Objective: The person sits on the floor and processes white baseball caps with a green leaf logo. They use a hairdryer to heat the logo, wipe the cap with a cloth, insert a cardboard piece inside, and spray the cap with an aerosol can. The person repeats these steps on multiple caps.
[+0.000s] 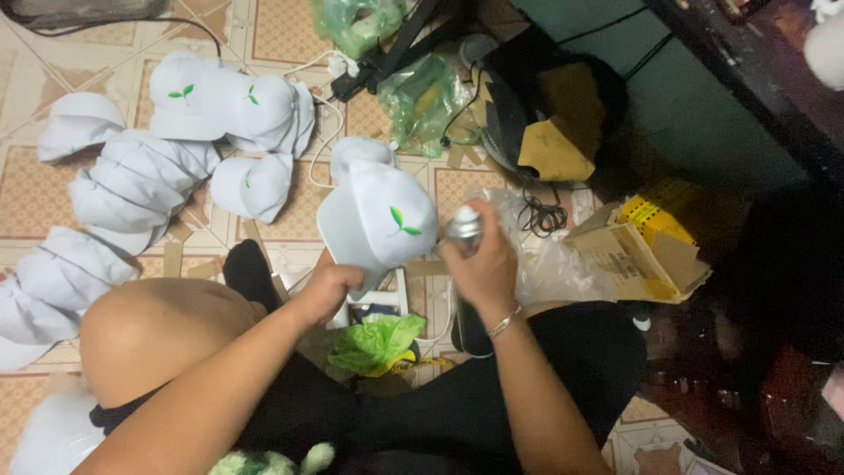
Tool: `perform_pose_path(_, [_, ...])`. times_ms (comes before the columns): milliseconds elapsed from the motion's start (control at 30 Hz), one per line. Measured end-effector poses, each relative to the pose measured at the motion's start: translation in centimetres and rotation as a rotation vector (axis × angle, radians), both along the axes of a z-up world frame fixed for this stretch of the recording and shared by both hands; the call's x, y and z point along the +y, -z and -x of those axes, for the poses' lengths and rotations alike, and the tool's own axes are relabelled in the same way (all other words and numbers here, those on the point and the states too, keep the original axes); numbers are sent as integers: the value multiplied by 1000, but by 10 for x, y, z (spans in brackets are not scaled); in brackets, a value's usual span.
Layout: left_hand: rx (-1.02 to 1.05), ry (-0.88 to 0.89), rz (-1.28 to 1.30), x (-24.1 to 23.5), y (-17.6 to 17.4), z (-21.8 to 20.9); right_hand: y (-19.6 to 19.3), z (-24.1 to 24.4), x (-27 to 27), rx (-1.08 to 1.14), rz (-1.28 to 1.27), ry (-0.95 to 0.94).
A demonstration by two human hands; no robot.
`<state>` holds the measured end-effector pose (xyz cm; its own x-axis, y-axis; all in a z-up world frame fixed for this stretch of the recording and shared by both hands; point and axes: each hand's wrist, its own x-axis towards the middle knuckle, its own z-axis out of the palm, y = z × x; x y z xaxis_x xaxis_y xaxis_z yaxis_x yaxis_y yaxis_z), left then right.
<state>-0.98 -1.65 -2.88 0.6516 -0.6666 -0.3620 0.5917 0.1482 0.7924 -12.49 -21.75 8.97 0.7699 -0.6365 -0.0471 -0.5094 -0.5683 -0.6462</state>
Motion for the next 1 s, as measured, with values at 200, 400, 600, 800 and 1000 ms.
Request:
perform_pose_path(200, [-54,-6,-72,-7,12,-5,13,-2,-23,31,-124,107])
perform_pose_path(400, [-24,-516,115,8,-29,-50,46,8,-21,-221,126,-5])
perform_pose_path(600, [-103,-842,419,135,-103,-100,121,20,-8,319,-141,-141])
perform_pose_path(800, [-120,-972,580,283,-88,-130,212,29,-38,557,-292,-189])
perform_pose_path(1000, [49,-1263,568,356,22,-134,256,27,-62,588,-164,-152])
